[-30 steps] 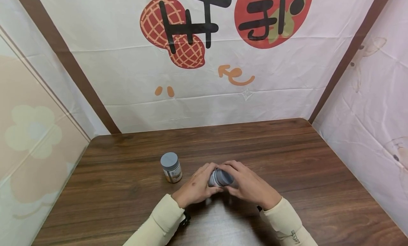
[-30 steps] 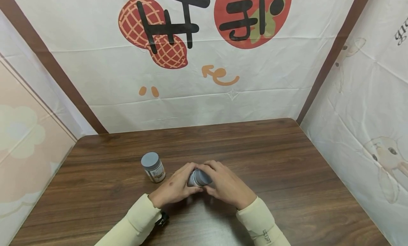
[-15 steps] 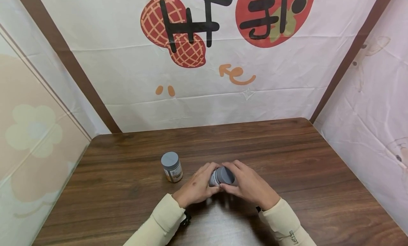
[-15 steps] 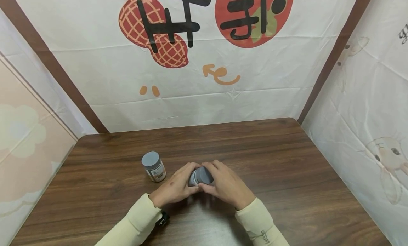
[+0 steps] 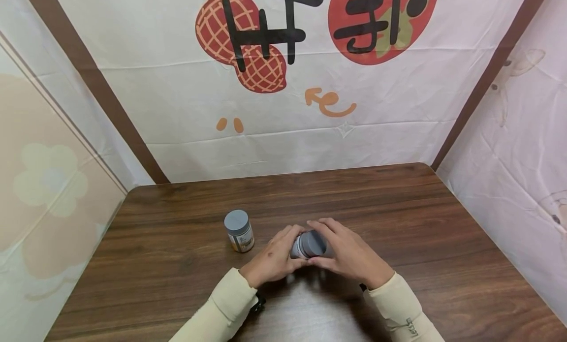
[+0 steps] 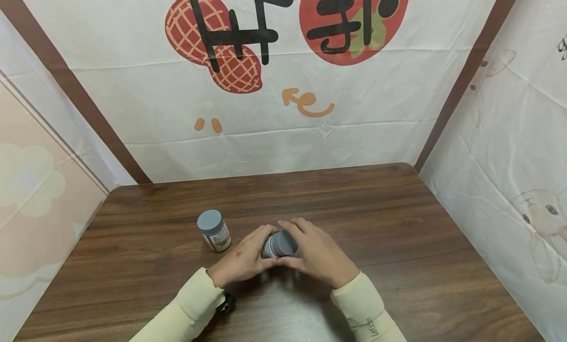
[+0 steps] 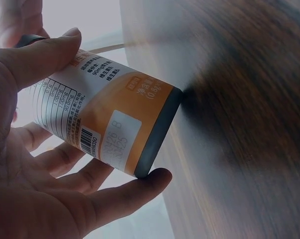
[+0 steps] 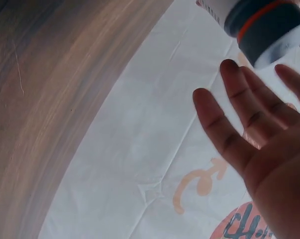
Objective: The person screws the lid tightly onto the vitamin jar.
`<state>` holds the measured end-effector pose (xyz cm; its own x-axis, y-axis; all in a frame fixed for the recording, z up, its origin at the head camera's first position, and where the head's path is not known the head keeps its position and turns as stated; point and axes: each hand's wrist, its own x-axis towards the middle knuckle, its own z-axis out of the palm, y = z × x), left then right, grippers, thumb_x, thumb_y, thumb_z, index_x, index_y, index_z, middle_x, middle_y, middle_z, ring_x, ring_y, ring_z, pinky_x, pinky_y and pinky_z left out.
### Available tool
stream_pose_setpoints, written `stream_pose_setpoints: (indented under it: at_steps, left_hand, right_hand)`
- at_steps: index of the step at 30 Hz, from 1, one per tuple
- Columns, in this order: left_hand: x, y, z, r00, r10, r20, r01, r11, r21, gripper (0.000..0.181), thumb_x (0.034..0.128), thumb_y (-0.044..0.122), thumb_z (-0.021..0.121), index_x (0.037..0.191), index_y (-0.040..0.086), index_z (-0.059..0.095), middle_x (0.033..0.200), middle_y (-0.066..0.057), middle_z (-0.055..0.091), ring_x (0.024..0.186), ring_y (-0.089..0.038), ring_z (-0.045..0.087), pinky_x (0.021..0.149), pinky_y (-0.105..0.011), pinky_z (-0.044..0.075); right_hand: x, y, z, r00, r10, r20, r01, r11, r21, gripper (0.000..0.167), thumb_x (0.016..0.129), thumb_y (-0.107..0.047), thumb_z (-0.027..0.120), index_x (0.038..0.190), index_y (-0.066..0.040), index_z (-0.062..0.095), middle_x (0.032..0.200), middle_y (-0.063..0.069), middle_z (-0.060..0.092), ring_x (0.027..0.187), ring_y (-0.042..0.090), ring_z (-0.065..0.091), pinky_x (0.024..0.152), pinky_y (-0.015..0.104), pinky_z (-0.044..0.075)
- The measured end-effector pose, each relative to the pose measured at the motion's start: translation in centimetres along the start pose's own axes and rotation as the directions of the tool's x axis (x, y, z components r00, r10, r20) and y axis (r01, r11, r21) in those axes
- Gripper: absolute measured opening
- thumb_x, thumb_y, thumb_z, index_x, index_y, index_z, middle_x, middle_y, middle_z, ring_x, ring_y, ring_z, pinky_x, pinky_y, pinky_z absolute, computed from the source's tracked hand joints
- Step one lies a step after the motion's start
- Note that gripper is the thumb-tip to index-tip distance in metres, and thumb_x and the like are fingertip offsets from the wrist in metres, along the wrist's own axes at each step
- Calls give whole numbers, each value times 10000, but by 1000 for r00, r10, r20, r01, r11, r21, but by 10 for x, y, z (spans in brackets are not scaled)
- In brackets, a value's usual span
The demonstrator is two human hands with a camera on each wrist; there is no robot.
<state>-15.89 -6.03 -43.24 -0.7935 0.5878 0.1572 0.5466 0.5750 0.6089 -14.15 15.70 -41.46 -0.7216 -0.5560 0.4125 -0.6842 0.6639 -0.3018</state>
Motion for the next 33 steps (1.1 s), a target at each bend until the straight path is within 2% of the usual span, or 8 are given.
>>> stream_pose_setpoints:
  at_steps: [2, 5, 11, 18, 26, 30, 33]
  left_hand:
    - [0, 0, 0, 1000, 2, 0, -2, 1000, -2, 531, 863, 228, 811, 1291, 143, 510, 1151, -8, 555, 995, -173, 540, 824, -364, 480]
    - [0, 0, 1, 1000, -1, -3, 1, 1000, -11, 534, 856, 225, 818, 1287, 148, 513, 1143, -3, 554, 993, -173, 546, 820, -366, 484]
    - [0, 0, 1, 1000, 5, -7, -5, 1000, -3, 512, 849, 219, 824, 1256, 148, 520, 1123, -2, 557, 979, -171, 544, 813, -362, 484]
    - [0, 1, 1, 1000, 9, -7, -9, 1000, 2, 508, 858, 213, 816, 1265, 145, 520, 1140, -7, 562, 979, -166, 542, 813, -355, 484]
    - [0, 2, 0, 1000, -16, 4, 16, 1000, -6, 463, 877, 231, 798, 1246, 159, 527, 1120, 4, 556, 955, -161, 528, 793, -349, 475]
    - [0, 1, -1, 1000, -21, 5, 21, 1000, -5, 457, 877, 240, 797, 1235, 159, 526, 1107, 9, 551, 942, -158, 524, 785, -346, 472]
    - [0, 1, 0, 1000, -17, 8, 17, 1000, 1, 475, 874, 228, 801, 1250, 153, 520, 1125, 1, 554, 958, -164, 528, 795, -350, 474]
  right_hand:
    - [0, 2, -2, 999, -50, -2, 50, 999, 7, 721, 782, -292, 874, 1392, -92, 546, 1290, 54, 565, 1035, 187, 616, 853, 385, 528]
    - [0, 4, -3, 995, -100, 9, 100, 995, 2, 676, 769, -205, 876, 1365, -101, 576, 1293, 39, 570, 1072, 190, 607, 886, 390, 521]
    - [0, 4, -2, 994, -112, 17, 112, 994, 10, 604, 785, -194, 858, 1325, -98, 604, 1238, 18, 593, 1066, 158, 593, 899, 362, 513]
    - [-1, 1, -1, 998, -60, 1, 60, 997, 53, 547, 841, -254, 822, 1307, -77, 597, 1158, 8, 596, 946, 108, 583, 804, 304, 522]
    - [-1, -4, 2, 997, 81, -9, -81, 996, 26, 498, 868, -437, 769, 1216, -108, 631, 967, -44, 583, 709, 77, 537, 619, 231, 467]
    - [0, -5, 3, 990, 139, 15, -139, 990, 25, 552, 880, -534, 715, 1215, -105, 622, 974, -35, 600, 713, 68, 534, 614, 236, 460]
    - [-1, -4, 1, 992, 127, 27, -127, 992, 19, 645, 858, -558, 722, 1291, -99, 591, 1063, -10, 614, 771, 88, 563, 651, 266, 487]
